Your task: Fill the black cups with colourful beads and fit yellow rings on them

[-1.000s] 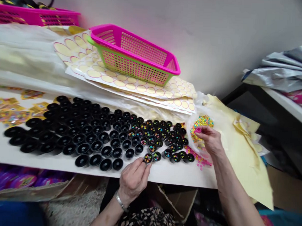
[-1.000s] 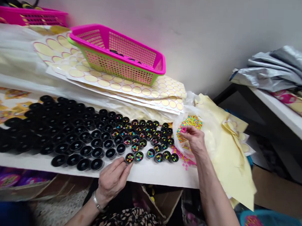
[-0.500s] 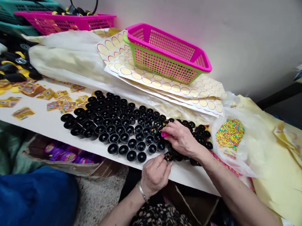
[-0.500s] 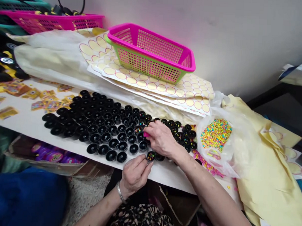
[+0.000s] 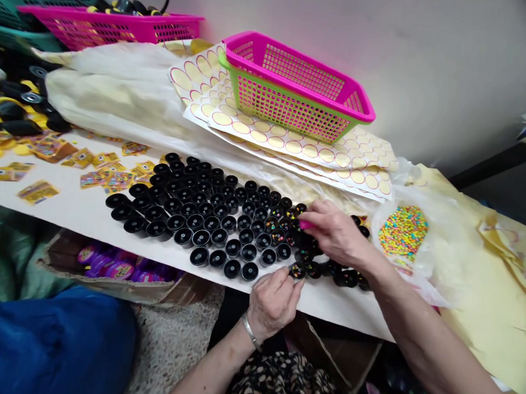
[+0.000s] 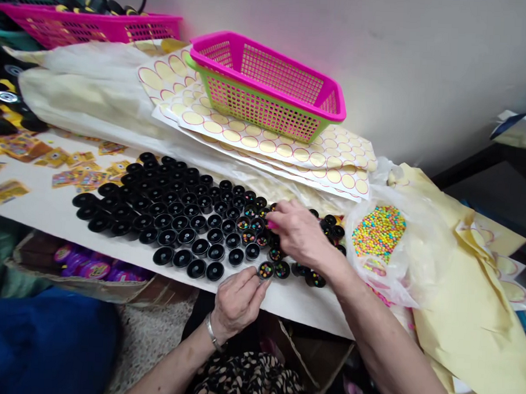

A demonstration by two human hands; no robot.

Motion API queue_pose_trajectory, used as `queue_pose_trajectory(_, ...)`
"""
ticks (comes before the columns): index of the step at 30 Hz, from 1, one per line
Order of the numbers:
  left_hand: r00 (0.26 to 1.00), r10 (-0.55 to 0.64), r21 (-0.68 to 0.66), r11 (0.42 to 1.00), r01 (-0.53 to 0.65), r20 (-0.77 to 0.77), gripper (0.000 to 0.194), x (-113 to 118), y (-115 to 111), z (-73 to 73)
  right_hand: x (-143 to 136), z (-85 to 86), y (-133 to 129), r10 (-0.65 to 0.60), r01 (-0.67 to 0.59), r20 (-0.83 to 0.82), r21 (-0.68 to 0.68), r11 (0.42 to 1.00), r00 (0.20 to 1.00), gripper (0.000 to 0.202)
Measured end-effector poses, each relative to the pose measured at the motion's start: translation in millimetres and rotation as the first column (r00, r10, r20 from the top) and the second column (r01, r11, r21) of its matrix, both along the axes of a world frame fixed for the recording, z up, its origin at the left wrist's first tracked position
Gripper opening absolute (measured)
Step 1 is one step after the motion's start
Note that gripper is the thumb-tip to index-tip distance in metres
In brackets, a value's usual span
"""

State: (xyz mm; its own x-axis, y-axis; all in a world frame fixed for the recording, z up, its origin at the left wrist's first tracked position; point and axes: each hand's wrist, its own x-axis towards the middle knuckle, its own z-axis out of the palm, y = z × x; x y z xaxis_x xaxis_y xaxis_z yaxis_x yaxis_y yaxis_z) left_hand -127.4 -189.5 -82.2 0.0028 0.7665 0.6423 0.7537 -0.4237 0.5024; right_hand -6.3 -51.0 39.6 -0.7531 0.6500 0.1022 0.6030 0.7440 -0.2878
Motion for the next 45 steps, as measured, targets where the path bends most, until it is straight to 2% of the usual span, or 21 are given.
queue_pose_trajectory(2, 1.0, 0.0, 0.004, 1.0, 0.0, 0.004, 0.003, 0.1, 0.2, 0.0, 41.6, -7.8, 4.3, -0.179, 0.165, -0.178, -0.088, 0.982, 0.968, 0.017)
queue_pose_trajectory(4, 1.0, 0.0, 0.004, 1.0, 0.0, 0.003, 0.004, -0.1, 0.5, 0.1, 88.6, -21.4, 9.3, -0.412, 0.395, -0.202, -0.12, 0.911, 0.888, 0.018)
queue_pose_trajectory(6, 1.0, -0.003, 0.004, 1.0, 0.003, 0.002, 0.004, -0.3, 0.9, 0.1, 130.2, -36.6, 14.4, -0.627, 0.628, -0.041, 0.026, 0.778, 0.778, 0.016)
queue_pose_trajectory(8, 1.0, -0.005, 0.011, 1.0, 0.005, 0.001, 0.003, -0.7, 1.5, -0.1, 157.6, -49.0, 19.1, -0.726, 0.705, 0.171, 0.174, 0.687, 0.666, 0.015)
queue_pose_trajectory(9, 1.0, -0.006, 0.016, 1.0, 0.006, 0.001, 0.002, -0.8, 1.8, -0.3, 165.1, -53.2, 21.6, -0.729, 0.702, 0.246, 0.202, 0.683, 0.638, 0.015)
queue_pose_trajectory(11, 1.0, -0.01, 0.026, 1.0, 0.01, -0.002, 0.004, -1.1, 2.9, -1.0, 170.4, -57.5, 26.8, -0.698, 0.691, 0.265, 0.134, 0.71, 0.666, 0.015)
queue_pose_trajectory(13, 1.0, -0.011, 0.04, 0.999, 0.011, -0.012, 0.007, -1.4, 4.2, -1.9, 168.7, -57.8, 31.6, -0.682, 0.688, 0.1, -0.061, 0.723, 0.725, 0.012)
queue_pose_trajectory(14, 1.0, -0.008, 0.046, 0.999, 0.009, -0.02, 0.008, -1.5, 4.9, -2.4, 167.3, -57.3, 33.1, -0.693, 0.677, -0.028, -0.191, 0.711, 0.72, 0.01)
queue_pose_trajectory(15, 1.0, -0.005, 0.051, 0.999, 0.007, -0.029, 0.009, -1.6, 5.5, -2.9, 166.2, -56.9, 33.8, -0.719, 0.652, -0.162, -0.323, 0.686, 0.676, 0.009)
queue_pose_trajectory(17, 0.999, -0.001, 0.063, 0.998, 0.003, -0.046, 0.011, -1.9, 6.7, -3.5, 165.7, -56.8, 31.9, -0.788, 0.582, -0.368, -0.533, 0.614, 0.494, 0.014)
queue_pose_trajectory(19, 0.998, -0.001, 0.078, 0.997, 0.006, -0.056, 0.012, -2.4, 7.7, -3.5, 167.3, -58.3, 27.0, -0.829, 0.527, -0.469, -0.642, 0.556, 0.305, 0.022)
queue_pose_trajectory(20, 0.998, -0.002, 0.086, 0.996, 0.007, -0.06, 0.013, -2.6, 8.2, -3.3, 168.5, -59.4, 24.2, -0.832, 0.51, -0.502, -0.664, 0.546, 0.237, 0.025)
queue_pose_trajectory(22, 0.998, -0.002, 0.099, 0.995, 0.008, -0.065, 0.014, -2.9, 9.2, -2.6, 171.0, -61.0, 18.9, -0.807, 0.487, -0.567, -0.665, 0.566, 0.162, 0.027)
queue_pose_trajectory(27, 0.998, 0.001, 0.074, 0.997, 0.003, -0.058, 0.01, -1.5, 8.6, 1.2, 161.5, -52.7, 5.8, -0.724, 0.397, -0.68, -0.637, 0.661, 0.114, 0.028)
queue_pose_trajectory(29, 0.999, -0.003, 0.057, 0.998, 0.006, -0.043, 0.007, -0.3, 6.7, 2.8, 145.2, -44.1, -3.0, -0.707, 0.351, -0.691, -0.631, 0.692, 0.153, 0.027)
queue_pose_trajectory(30, 0.999, -0.004, 0.051, 0.999, 0.006, -0.036, 0.006, 0.2, 5.7, 3.2, 134.3, -39.5, -8.2, -0.704, 0.32, -0.68, -0.634, 0.704, 0.204, 0.026)
queue_pose_trajectory(33, 1.0, 0.008, 0.043, 0.999, -0.006, -0.03, 0.004, 0.9, 3.6, 2.7, 94.8, -27.4, -24.0, -0.658, 0.207, -0.584, -0.652, 0.729, 0.476, 0.021)
queue_pose_trajectory(35, 0.999, 0.017, 0.048, 0.999, -0.016, -0.03, 0.003, 0.9, 2.9, 1.8, 67.6, -23.0, -31.5, -0.528, 0.137, -0.529, -0.608, 0.782, 0.665, 0.017)
queue_pose_trajectory(38, 1.0, 0.014, 0.036, 0.999, -0.013, -0.024, 0.001, 0.7, 2.3, 1.7, 33.5, -21.5, -35.2, -0.248, 0.047, -0.443, -0.416, 0.908, 0.862, 0.011)
queue_pose_trajectory(42, 1.0, 0.008, 0.009, 1.0, -0.008, -0.03, 0.004, 0.4, 1.6, 3.2, 5.4, -19.8, -33.9, 0.011, -0.031, -0.139, -0.138, 0.99, 0.99, 0.018)
queue_pose_trajectory(45, 1.0, 0.007, 0.002, 1.0, -0.007, -0.03, 0.004, 0.5, 1.3, 3.5, -7.1, -16.9, -34.8, 0.105, -0.111, 0.15, 0.031, 0.993, 0.983, 0.021)
